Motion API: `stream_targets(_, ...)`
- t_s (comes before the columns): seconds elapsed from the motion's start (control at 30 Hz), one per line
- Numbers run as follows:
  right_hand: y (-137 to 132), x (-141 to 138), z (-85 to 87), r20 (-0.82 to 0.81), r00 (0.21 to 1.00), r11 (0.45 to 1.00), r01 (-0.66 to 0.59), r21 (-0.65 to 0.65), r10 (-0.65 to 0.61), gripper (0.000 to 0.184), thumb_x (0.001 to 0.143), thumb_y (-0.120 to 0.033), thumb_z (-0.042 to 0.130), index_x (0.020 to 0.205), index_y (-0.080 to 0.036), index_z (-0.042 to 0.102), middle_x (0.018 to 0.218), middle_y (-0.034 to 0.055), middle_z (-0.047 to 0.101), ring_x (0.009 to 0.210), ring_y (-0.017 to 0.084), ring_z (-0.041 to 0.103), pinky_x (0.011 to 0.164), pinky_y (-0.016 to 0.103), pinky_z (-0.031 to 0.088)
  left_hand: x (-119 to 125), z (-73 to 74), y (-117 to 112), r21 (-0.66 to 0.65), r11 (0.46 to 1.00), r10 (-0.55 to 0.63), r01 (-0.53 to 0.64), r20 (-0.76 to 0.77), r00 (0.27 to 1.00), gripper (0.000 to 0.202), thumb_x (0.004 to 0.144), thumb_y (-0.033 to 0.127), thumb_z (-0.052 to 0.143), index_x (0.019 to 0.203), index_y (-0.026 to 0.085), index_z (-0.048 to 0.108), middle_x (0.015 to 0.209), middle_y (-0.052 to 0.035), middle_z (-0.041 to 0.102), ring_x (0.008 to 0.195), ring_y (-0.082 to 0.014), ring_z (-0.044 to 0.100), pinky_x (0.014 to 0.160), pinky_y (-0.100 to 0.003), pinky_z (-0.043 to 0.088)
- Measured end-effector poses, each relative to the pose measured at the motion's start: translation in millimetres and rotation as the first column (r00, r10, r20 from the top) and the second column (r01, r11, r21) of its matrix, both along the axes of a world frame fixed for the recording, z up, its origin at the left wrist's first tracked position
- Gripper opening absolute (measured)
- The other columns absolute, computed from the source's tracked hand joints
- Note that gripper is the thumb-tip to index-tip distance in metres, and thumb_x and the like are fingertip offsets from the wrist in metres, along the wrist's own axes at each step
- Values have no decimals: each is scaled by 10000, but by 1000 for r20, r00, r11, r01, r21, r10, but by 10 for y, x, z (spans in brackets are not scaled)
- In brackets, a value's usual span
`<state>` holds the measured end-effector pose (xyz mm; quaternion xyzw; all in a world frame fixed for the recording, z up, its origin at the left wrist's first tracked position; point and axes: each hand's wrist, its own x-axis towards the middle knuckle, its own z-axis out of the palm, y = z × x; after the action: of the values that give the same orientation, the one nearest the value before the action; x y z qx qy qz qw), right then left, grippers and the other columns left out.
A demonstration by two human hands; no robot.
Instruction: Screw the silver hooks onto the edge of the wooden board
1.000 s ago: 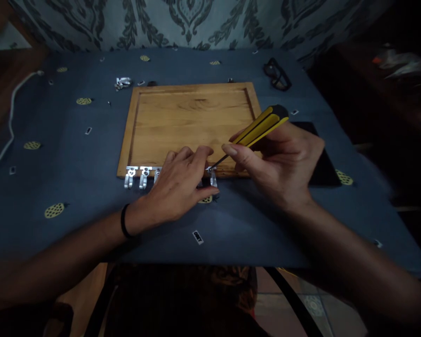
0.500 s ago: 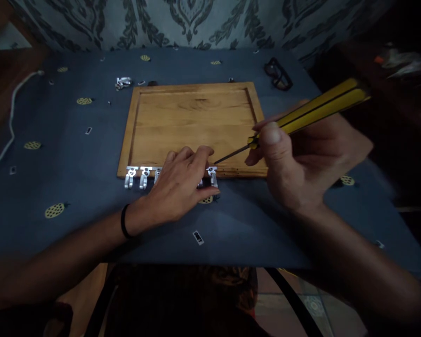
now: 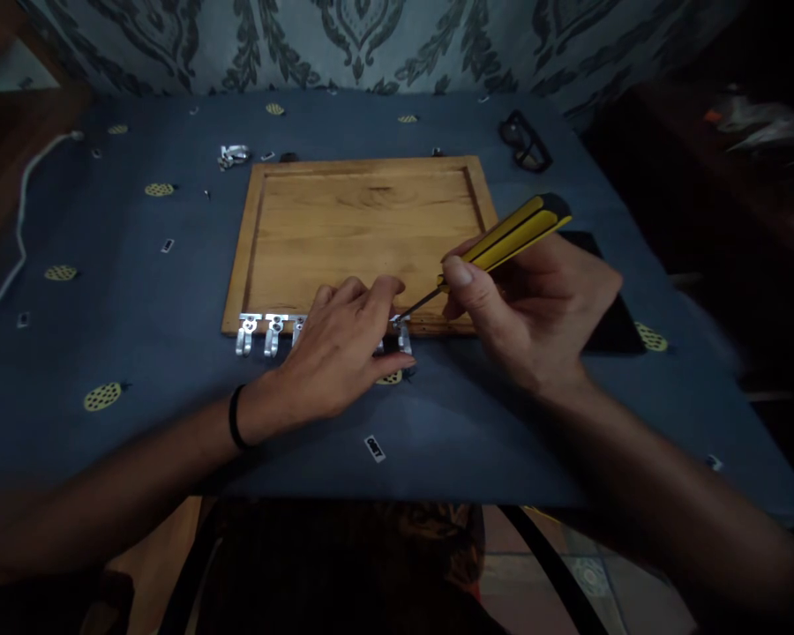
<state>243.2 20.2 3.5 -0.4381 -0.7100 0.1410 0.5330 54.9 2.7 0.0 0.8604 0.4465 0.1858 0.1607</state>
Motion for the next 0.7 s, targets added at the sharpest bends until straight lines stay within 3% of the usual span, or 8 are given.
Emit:
stream_targets(0.47,5,78,101,49,995,993,-88,-82,92,151,887,-402,762,851,-264,713,751,-9,643,562,151,616,584,346,557,-6,-7,0,21,1000,-6,6,-24,1000,569,864,351,815,1264,170,454,1131,-67,702,1111,-290,588,909,-400,405)
stream_targets(0.7,28,157,181,81,971,963,-210,-168,226,189,942,-437,683,936,-259,746,872,33,717,718,192,694,624,341,576,-8,-15,1,19,1000,-11,12,-16,1000,543,877,360,803,1256,180,458,1108,-59,705,1093,-278,586,900,-396,404)
